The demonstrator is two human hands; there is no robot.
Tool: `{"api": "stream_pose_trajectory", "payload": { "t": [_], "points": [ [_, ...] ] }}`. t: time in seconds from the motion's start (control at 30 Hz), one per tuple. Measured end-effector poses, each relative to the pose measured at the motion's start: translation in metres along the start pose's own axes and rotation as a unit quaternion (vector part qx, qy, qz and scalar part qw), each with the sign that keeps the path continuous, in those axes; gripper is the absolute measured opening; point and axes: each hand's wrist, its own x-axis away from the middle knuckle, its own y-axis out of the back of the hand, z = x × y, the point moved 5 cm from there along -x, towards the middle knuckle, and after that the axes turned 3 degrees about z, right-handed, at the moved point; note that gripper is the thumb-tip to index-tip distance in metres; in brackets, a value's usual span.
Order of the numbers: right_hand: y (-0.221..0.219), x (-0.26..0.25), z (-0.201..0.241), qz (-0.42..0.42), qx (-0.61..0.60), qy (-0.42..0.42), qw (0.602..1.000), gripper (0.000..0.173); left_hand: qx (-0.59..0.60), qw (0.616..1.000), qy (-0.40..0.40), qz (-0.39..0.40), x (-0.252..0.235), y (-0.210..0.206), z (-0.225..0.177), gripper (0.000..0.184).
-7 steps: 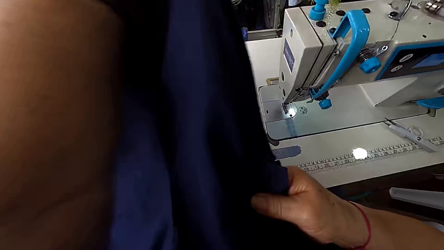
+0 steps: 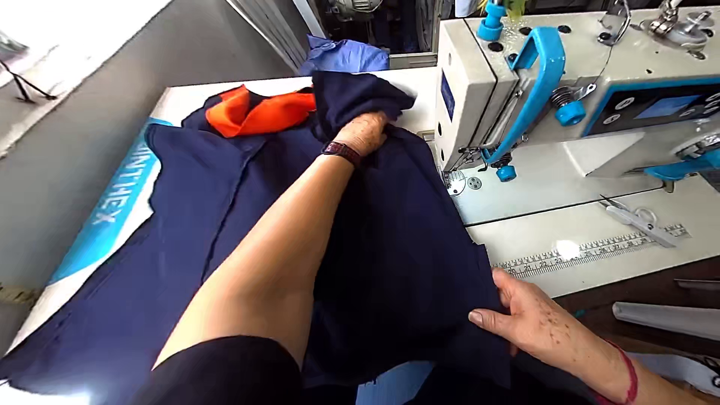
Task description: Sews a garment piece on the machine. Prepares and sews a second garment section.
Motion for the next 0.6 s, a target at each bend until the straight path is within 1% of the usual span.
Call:
{"api": "stream_pose_trajectory", "payload": {
  "t": [0.07,0.1,0.13,0.17,0.2,0.23,0.27,0.3,0.33,0.37,0.4,0.5,0.53,0.57,0.6],
  "points": [
    [0.014,0.007,0.003,-0.058,0.144,0.033,0.987,0.042,0.062,0.998,-0.017,-0.01,0.011,0.006,-0.003,0.067],
    [0.025,0.007,0.005,-0.094,0.189,0.06,0.976,0.04,0.074,0.996,-0.042,-0.004,0.022,0.01,-0.012,0.079],
    [0.038,0.002,0.007,-0.128,0.213,0.088,0.964,0.035,0.076,0.994,-0.076,-0.007,0.037,0.015,-0.026,0.083],
    [0.052,-0.006,0.012,-0.161,0.224,0.12,0.954,0.028,0.073,0.991,-0.107,-0.02,0.056,0.02,-0.045,0.08],
    [0.065,-0.017,0.017,-0.194,0.226,0.159,0.941,0.021,0.066,0.988,-0.132,-0.048,0.078,0.02,-0.066,0.07],
    [0.075,-0.03,0.022,-0.219,0.225,0.192,0.93,0.015,0.061,0.983,-0.15,-0.081,0.102,0.012,-0.087,0.057],
    [0.083,-0.043,0.027,-0.236,0.225,0.21,0.922,0.012,0.058,0.981,-0.163,-0.093,0.125,-0.007,-0.104,0.049],
    [0.088,-0.058,0.03,-0.256,0.221,0.224,0.914,0.013,0.049,0.979,-0.176,-0.093,0.145,-0.032,-0.114,0.052],
    [0.091,-0.074,0.033,-0.276,0.216,0.234,0.907,0.015,0.027,0.98,-0.179,-0.087,0.161,-0.056,-0.116,0.064],
    [0.092,-0.09,0.036,-0.286,0.21,0.234,0.905,0.018,-0.002,0.981,-0.177,-0.084,0.172,-0.071,-0.111,0.074],
    [0.092,-0.103,0.038,-0.283,0.202,0.219,0.912,0.023,-0.018,0.981,-0.176,-0.084,0.179,-0.076,-0.101,0.078],
    [0.086,-0.135,0.037,-0.244,0.178,0.148,0.942,0.037,-0.025,0.979,-0.185,-0.075,0.187,-0.065,-0.055,0.081],
    [0.084,-0.142,0.038,-0.232,0.177,0.137,0.947,0.04,-0.018,0.98,-0.185,-0.065,0.188,-0.06,-0.043,0.083],
    [0.082,-0.147,0.04,-0.226,0.174,0.135,0.949,0.039,-0.005,0.982,-0.182,-0.053,0.189,-0.056,-0.037,0.084],
    [0.08,-0.149,0.042,-0.224,0.174,0.139,0.949,0.035,0.014,0.983,-0.18,-0.046,0.189,-0.051,-0.037,0.083]
  ]
}}
